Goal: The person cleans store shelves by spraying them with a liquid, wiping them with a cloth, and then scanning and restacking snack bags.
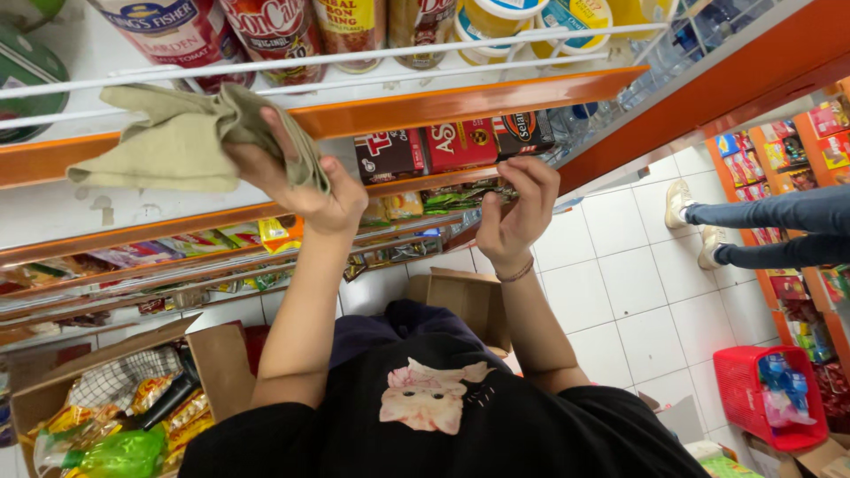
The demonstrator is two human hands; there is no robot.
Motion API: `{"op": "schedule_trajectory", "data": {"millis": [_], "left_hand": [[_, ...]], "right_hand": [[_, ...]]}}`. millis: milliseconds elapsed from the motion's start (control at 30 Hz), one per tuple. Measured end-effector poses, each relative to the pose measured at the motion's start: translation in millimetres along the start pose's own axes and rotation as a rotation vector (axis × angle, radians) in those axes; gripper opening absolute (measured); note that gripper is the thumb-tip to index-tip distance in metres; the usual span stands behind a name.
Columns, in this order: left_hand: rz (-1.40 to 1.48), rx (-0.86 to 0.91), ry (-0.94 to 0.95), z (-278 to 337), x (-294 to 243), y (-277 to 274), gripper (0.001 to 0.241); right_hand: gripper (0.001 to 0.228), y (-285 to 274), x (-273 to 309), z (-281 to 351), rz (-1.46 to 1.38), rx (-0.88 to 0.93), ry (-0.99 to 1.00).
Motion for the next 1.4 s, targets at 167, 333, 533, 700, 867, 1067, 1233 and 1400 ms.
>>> {"op": "schedule_trajectory", "data": {"millis": [167, 333, 533, 700, 867, 1067, 1233, 1400], "left_hand": [[-0.164, 0.069, 0.154, -2.7, 4.7, -5.2, 0.064], [0.385, -0.165, -0.134, -21.4, 74.2, -62.8, 0.077], [-0.246, 0.200, 0.436, -1.7, 31.5, -31.7, 0.053], [-0.189, 0.051, 0.108, -29.8, 91.5, -88.3, 0.043], [-0.391, -0.019, 0.264, -40.4, 71.6, -102.4, 0.049], [-0.049, 0.362, 0.493, -12.0, -11.1, -13.7, 0.033], [-0.008, 0.334, 0.646, -5.2, -91.3, 31.3, 0.023], [0.063, 0.500, 0.748, 14.6, -155.4, 89.1, 0.041]], "right_hand": [[0.030, 17.2, 8.8, 3.1, -0.054, 0.027, -0.002], [0.028, 45.8, 28.0, 6.1, -0.152, 0.061, -0.044], [0.027, 75.7, 60.6, 5.3, -0.273, 0.099, -0.109], [0.024, 95.1, 78.7, 4.7, -0.317, 0.137, -0.132], [0.023, 101.6, 79.3, -4.7, -0.251, 0.135, -0.152], [0.027, 78.1, 50.9, -10.7, -0.178, 0.015, -0.128], [0.029, 32.6, 9.8, -12.2, -0.106, -0.103, -0.024], [0.031, -13.7, -17.8, -6.5, -0.034, -0.207, 0.024]]}}
Point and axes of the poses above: each hand's wrist, its own z-axis away from the middle knuckle, its own y-axis out of the palm, x = y × z, the point moved 10 cm from there along -z, towards the middle knuckle, and after that the axes turned 2 degrees about z, right-handed, at the moved point
